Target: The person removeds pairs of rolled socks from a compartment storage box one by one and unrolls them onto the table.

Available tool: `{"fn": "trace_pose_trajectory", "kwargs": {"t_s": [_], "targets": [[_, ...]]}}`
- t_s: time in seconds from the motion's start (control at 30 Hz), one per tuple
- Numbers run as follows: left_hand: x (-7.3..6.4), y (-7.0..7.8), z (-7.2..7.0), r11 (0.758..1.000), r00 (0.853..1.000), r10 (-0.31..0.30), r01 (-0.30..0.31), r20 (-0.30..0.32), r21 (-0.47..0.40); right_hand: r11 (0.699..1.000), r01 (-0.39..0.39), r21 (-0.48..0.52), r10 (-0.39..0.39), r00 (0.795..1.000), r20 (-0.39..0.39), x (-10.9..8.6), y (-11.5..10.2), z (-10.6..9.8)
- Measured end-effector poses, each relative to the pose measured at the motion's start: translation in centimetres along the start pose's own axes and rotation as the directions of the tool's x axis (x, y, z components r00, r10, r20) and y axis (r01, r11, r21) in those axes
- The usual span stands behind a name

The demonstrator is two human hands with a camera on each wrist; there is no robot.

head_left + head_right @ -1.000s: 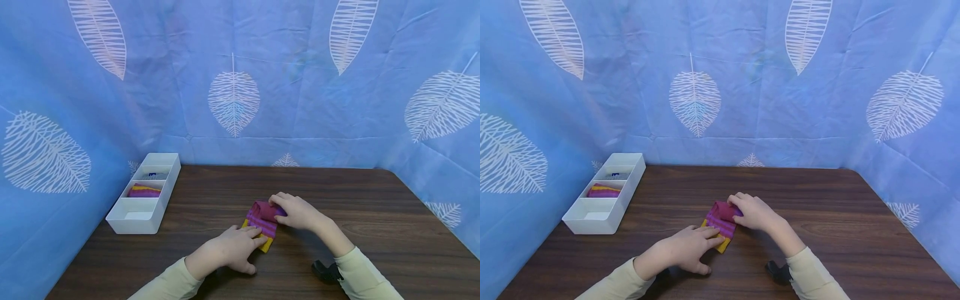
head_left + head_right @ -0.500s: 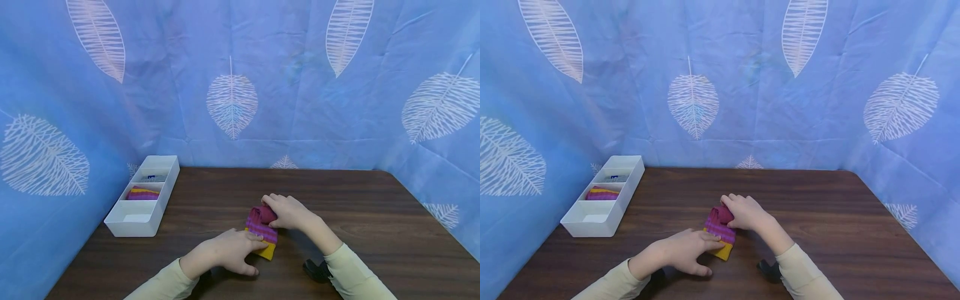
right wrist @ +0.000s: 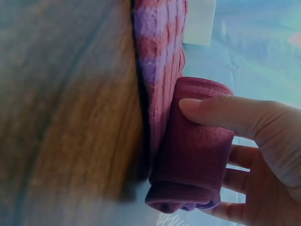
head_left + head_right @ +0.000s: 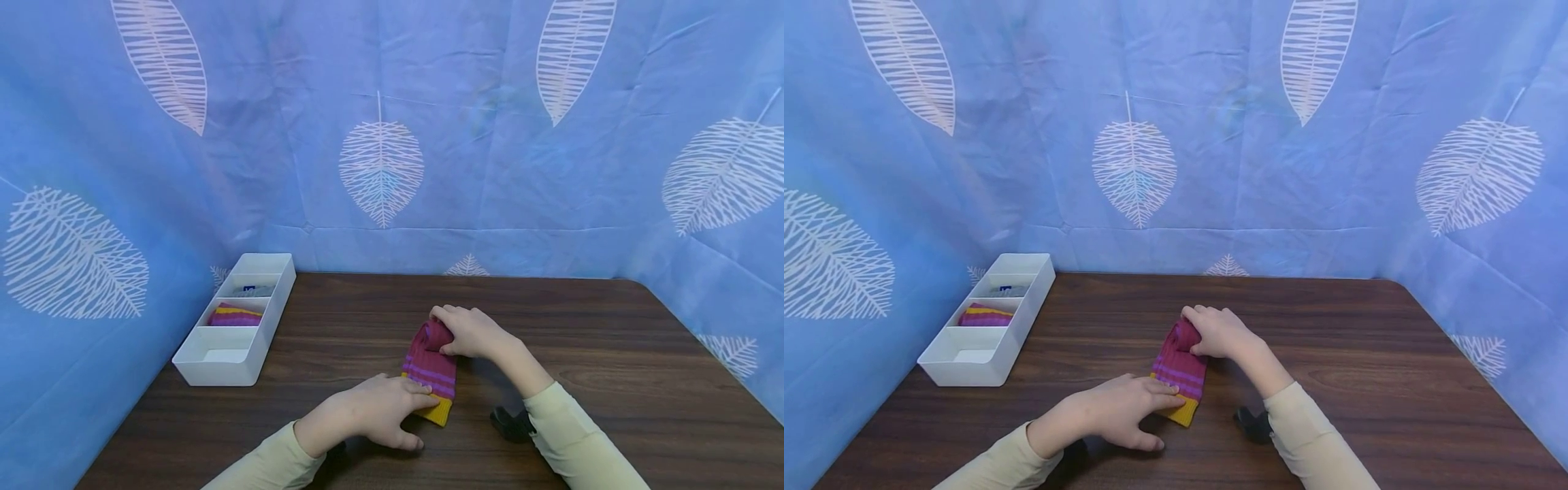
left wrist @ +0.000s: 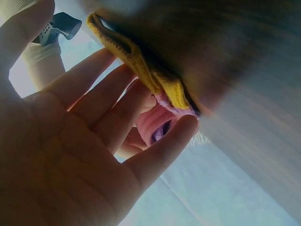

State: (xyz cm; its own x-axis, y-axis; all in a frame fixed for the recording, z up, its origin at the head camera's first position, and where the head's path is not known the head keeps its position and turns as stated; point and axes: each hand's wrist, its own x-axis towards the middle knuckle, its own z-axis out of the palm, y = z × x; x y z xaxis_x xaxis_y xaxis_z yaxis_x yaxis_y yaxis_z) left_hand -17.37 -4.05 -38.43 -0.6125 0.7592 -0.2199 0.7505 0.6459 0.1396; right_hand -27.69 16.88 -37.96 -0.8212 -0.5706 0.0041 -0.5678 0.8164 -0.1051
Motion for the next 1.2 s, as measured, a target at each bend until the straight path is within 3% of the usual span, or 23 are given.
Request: {"fn": "trace_pose_trajectory", "kwargs": {"t_s": [0.4, 0.8, 0.9, 1.07, 1.2], "targets": [[-0.2, 0.2, -0.2, 1.000, 1.000, -0.002, 0.002, 0.022, -0.004, 0.999, 0.011, -0.053, -0.016, 0.996, -0.090, 1.1, 0.3, 0.2], [-0.2, 0.0, -0.1, 1.000, 1.000, 0.006, -0.006, 0.010, 0.007, 0.988, -0.012, -0.156, -0.026, 0.972, -0.235, 2.3, -0.5, 0.2], [-0.2, -0.1, -0.1, 1.000, 1.000, 0.007, -0.007, 0.011, 0.011, 0.991, -0.016, -0.133, -0.014, 0.974, -0.226, 2.7, -0.7, 0.2], [-0.2, 0.0, -0.1, 1.000, 1.000, 0.007, -0.008, 0.017, 0.017, 0.999, -0.039, -0.025, 0.035, 0.989, -0.144, 3.1, -1.1, -0.1], [-0.1, 0.1, -0.2, 1.000, 1.000, 0.012, -0.012, 0.010, 0.017, 1.000, -0.023, 0.017, 0.026, 0.989, -0.144, 3.1, -0.7, 0.0]]}}
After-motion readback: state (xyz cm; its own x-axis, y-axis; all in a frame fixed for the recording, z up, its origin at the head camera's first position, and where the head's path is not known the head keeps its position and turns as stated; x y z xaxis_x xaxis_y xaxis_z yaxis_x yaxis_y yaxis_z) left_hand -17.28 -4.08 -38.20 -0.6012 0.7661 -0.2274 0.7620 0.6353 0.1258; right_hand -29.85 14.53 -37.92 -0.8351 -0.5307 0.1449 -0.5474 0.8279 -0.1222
